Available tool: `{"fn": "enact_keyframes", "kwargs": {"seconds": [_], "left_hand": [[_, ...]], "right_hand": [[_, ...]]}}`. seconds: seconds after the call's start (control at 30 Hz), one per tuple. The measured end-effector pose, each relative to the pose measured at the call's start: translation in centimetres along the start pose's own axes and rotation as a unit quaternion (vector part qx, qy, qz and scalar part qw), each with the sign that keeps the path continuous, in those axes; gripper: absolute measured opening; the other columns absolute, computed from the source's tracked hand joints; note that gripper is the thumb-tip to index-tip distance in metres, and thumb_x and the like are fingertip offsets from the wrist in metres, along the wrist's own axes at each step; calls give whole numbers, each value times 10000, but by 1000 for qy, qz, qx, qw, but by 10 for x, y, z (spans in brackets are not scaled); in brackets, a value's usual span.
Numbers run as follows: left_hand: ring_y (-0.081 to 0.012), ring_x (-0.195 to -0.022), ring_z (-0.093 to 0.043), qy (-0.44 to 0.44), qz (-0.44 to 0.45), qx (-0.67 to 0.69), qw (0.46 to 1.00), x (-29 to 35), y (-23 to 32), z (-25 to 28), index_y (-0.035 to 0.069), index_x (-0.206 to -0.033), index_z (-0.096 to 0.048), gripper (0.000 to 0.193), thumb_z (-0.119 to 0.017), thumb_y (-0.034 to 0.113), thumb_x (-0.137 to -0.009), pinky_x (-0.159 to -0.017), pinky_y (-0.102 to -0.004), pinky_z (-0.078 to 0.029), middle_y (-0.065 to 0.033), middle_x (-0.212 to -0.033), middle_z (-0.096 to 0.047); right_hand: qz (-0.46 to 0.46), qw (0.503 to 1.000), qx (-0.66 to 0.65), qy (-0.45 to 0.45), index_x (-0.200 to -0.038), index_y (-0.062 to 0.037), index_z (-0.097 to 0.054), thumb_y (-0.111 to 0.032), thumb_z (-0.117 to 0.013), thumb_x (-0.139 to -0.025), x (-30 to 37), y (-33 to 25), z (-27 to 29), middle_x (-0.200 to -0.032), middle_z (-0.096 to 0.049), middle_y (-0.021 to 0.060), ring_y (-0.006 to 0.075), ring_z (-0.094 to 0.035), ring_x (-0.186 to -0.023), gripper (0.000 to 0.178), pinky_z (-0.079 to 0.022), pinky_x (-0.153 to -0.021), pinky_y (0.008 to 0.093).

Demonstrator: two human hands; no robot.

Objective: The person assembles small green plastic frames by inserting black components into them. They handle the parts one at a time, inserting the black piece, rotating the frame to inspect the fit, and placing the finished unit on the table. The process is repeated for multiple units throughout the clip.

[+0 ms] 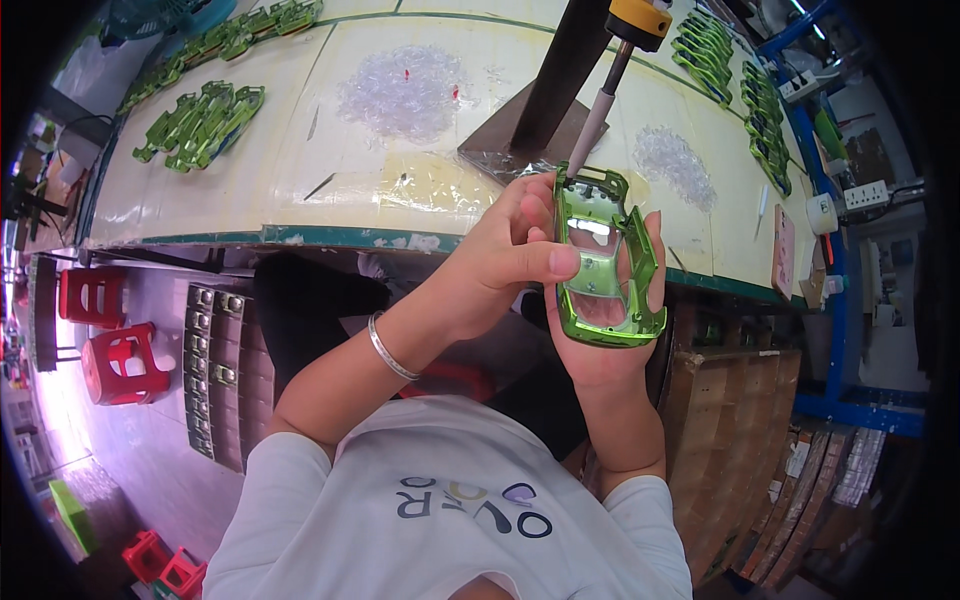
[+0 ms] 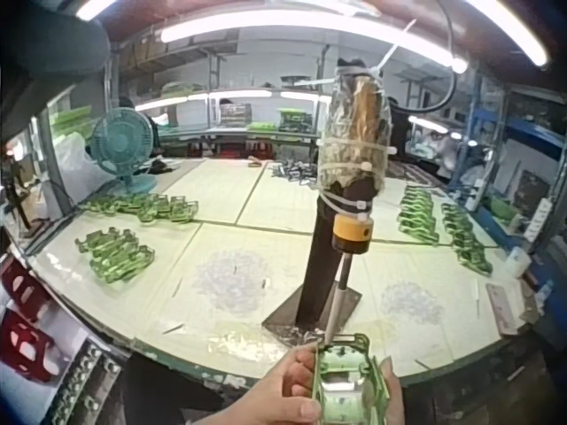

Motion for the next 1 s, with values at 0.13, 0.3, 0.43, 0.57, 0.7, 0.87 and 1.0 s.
{"fn": "enact_keyframes", "kwargs": {"seconds": [0.13,0.3,0.43,0.57,0.7,0.87,1.0], "left_hand": [[-159,-996,-440,-8,-7,2,1000,-3,1,-3,-13,-1218,-263,784,-712,223,-620,-878,-280,-340,-81,-1077,-441],[-152,-983,-440,4,6,-8,1000,0,8,-9,-26,-1190,-283,753,-712,228,-625,-882,-278,-328,-85,-1057,-455],[-176,-1034,-439,21,6,-47,999,1,8,-7,-35,-1220,-248,816,-700,296,-627,-902,-288,-338,-100,-1097,-446],[-110,-850,-467,29,2,-11,1000,0,11,-11,-54,-1174,-275,728,-699,209,-645,-729,-229,-387,-61,-935,-487],[-99,-683,-476,29,-6,-28,999,-1,10,-8,-73,-1185,-238,752,-695,197,-653,-571,-207,-394,-65,-862,-491],[-110,-582,-470,34,17,-38,999,1,10,-10,-85,-1210,-177,812,-706,174,-651,-466,-218,-390,-84,-850,-482],[-118,-595,-476,21,9,-45,999,1,7,-8,-79,-1226,-152,855,-722,163,-636,-470,-225,-399,-90,-871,-462]], "right_hand": [[-12,992,-103,-65,-1120,-24,-450,-407,-399,-858,1,0,-1,-1069,-513,185,294,-513,-991,466,-402,-890,375],[-2,993,-92,-80,-1117,-31,-453,-406,-401,-859,1,-1,-3,-1071,-518,164,271,-521,-976,458,-407,-879,369],[10,998,-46,-47,-1106,-34,-462,-425,-389,-857,2,-2,-4,-1042,-536,146,252,-530,-953,469,-419,-849,350],[25,999,11,38,-1092,-33,-470,-458,-354,-856,3,-3,-1,-998,-552,142,243,-550,-873,500,-442,-772,335],[22,999,16,44,-1083,-21,-472,-482,-316,-852,3,-6,4,-959,-561,160,249,-567,-730,539,-471,-632,338],[3,998,68,-10,-1093,-24,-470,-515,-277,-834,5,-11,5,-994,-552,151,235,-567,-754,587,-478,-594,364],[-9,994,104,-26,-1078,-32,-480,-499,-281,-828,3,-12,12,-954,-570,133,222,-573,-783,567,-479,-612,366]]}}
Point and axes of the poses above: each hand's wrist, its own x-axis away from the middle knuckle, its own z-axis out of the back of the hand, y = z × x, the point moved 5 cm from there along -x, towards the middle knuckle
